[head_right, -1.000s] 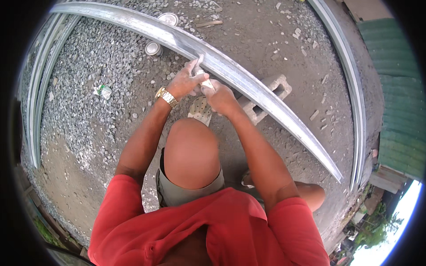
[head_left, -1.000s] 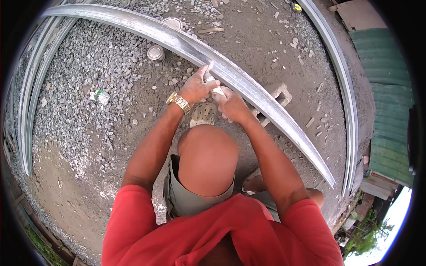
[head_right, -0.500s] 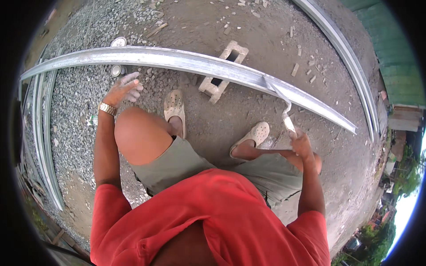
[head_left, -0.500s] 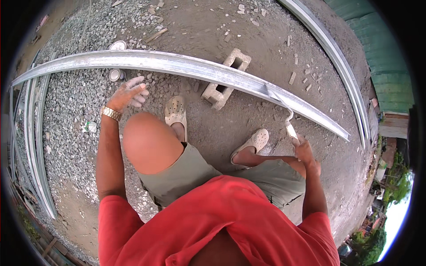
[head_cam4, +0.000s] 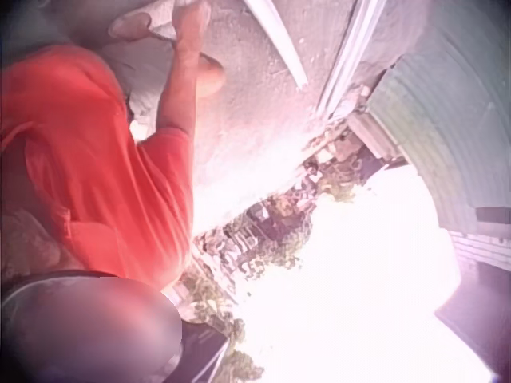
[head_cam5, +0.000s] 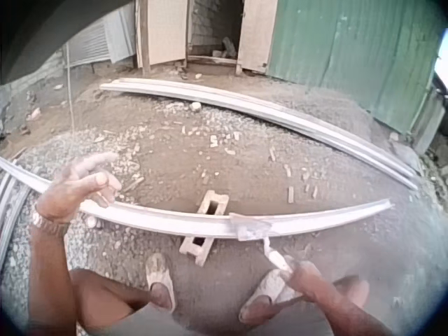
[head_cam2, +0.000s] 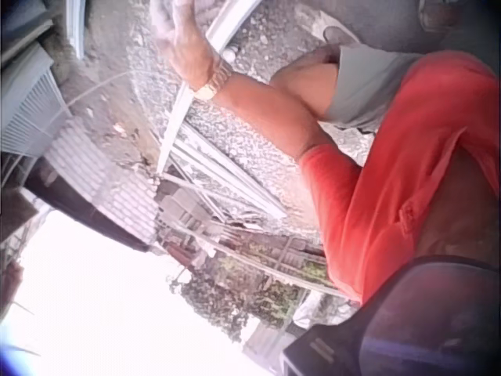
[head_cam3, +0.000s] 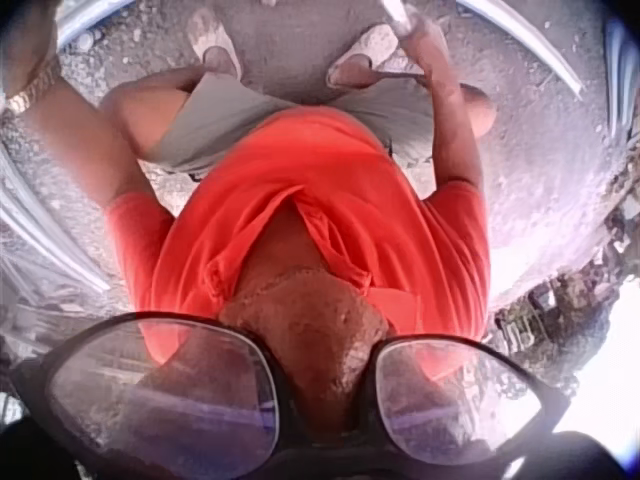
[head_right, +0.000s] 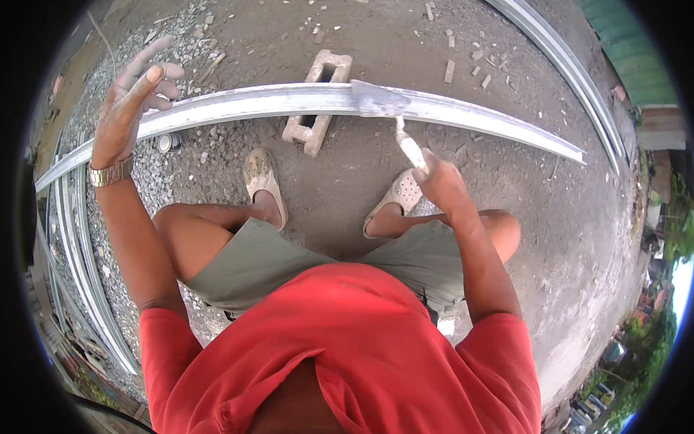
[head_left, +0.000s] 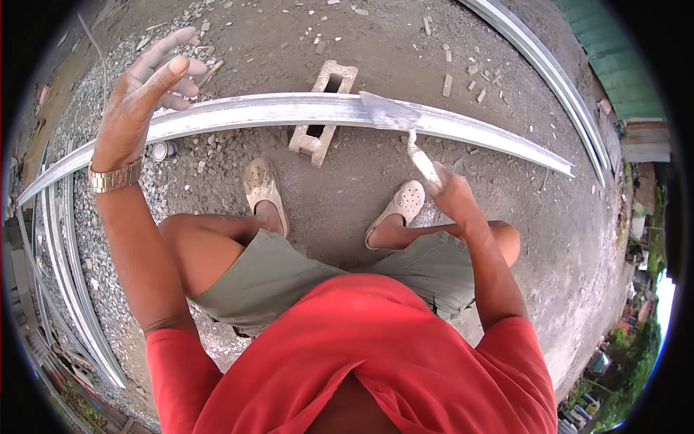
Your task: Apply plaster or mortar to a curved trim piece using a hand trowel.
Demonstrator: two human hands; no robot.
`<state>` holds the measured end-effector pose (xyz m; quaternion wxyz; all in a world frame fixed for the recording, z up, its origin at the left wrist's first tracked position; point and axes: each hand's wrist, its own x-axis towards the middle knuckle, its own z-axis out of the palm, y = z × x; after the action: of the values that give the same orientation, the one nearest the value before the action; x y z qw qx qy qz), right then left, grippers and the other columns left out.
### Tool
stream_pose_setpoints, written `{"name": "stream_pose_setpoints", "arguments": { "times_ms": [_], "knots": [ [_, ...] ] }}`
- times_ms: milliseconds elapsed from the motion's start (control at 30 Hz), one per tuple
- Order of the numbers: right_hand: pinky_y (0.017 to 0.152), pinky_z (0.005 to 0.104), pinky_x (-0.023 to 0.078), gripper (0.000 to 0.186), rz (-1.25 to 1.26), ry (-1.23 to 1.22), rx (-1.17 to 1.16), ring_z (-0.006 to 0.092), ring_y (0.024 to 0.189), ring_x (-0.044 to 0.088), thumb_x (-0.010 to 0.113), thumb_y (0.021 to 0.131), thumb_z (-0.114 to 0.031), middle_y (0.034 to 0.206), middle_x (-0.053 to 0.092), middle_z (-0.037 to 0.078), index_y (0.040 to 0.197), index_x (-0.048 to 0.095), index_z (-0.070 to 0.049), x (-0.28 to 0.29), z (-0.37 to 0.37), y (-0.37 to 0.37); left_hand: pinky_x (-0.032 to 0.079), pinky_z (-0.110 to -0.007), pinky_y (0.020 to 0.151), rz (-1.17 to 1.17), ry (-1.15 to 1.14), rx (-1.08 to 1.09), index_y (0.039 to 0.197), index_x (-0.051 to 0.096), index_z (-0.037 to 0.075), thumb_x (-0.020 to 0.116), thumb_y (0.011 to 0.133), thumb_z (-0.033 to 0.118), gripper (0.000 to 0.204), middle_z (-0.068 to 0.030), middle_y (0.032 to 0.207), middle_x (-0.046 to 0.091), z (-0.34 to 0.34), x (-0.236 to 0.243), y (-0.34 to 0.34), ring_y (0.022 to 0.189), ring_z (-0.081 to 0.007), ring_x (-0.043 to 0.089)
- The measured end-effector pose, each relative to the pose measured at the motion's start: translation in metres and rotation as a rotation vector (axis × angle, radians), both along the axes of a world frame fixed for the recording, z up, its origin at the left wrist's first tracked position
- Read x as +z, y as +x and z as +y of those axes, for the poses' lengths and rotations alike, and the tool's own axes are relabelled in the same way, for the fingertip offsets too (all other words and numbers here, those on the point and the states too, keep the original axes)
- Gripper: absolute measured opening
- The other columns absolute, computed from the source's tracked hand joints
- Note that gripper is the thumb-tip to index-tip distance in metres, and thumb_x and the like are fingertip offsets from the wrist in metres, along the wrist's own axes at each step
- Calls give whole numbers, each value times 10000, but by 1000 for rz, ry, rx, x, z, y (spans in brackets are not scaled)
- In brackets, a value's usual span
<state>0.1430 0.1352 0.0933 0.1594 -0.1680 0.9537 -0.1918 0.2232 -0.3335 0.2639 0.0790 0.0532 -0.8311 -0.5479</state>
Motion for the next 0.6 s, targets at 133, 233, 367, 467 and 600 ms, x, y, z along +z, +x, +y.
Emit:
{"name": "stream_pose_setpoints", "arguments": {
  "times_ms": [133, 233, 367, 467, 600],
  "knots": [
    [853, 454, 468, 463, -86, 63, 177, 351, 978, 607, 578, 844, -272, 991, 637, 221, 1250, 500, -63, 9, -119, 1, 489, -235, 694, -109, 30, -134, 1317, 496, 79, 601, 867, 399, 562, -71, 991, 645, 36, -29, -32, 813, -107, 587],
    [718, 428, 513, 447, -129, -110, 174, 317, 790, 649, 599, 837, -263, 853, 652, 176, 1218, 531, -39, 10, -147, 5, 493, -259, 702, -246, -26, -79, 1315, 496, 64, 634, 840, 373, 584, -86, 964, 645, 33, -70, -46, 811, -130, 590],
    [368, 213, 375, 406, -660, -700, -202, 44, 467, 476, 613, 846, -219, 689, 546, 24, 1202, 545, -36, 20, -83, 10, 456, -377, 862, -176, -824, -92, 1394, 369, 80, 752, 718, 322, 814, -159, 1137, 579, 36, -130, -78, 1009, -279, 562],
    [383, 233, 349, 314, -647, -1031, -488, 72, 458, 462, 622, 846, -209, 660, 526, 4, 1098, 575, -28, 49, -8, 18, 376, -453, 997, -212, -1152, -140, 1462, 214, 131, 814, 636, 296, 1033, -192, 1346, 438, 87, -180, -103, 1219, -358, 434],
    [371, 237, 351, 363, -463, -1325, -686, 85, 440, 458, 599, 872, -216, 668, 522, 29, 1156, 525, -3, 93, 80, 42, 293, -564, 1056, -282, -1299, -318, 1483, 79, 179, 857, 568, 320, 1210, -171, 1441, 315, 171, -220, -130, 1354, -352, 274]
  ]
}}
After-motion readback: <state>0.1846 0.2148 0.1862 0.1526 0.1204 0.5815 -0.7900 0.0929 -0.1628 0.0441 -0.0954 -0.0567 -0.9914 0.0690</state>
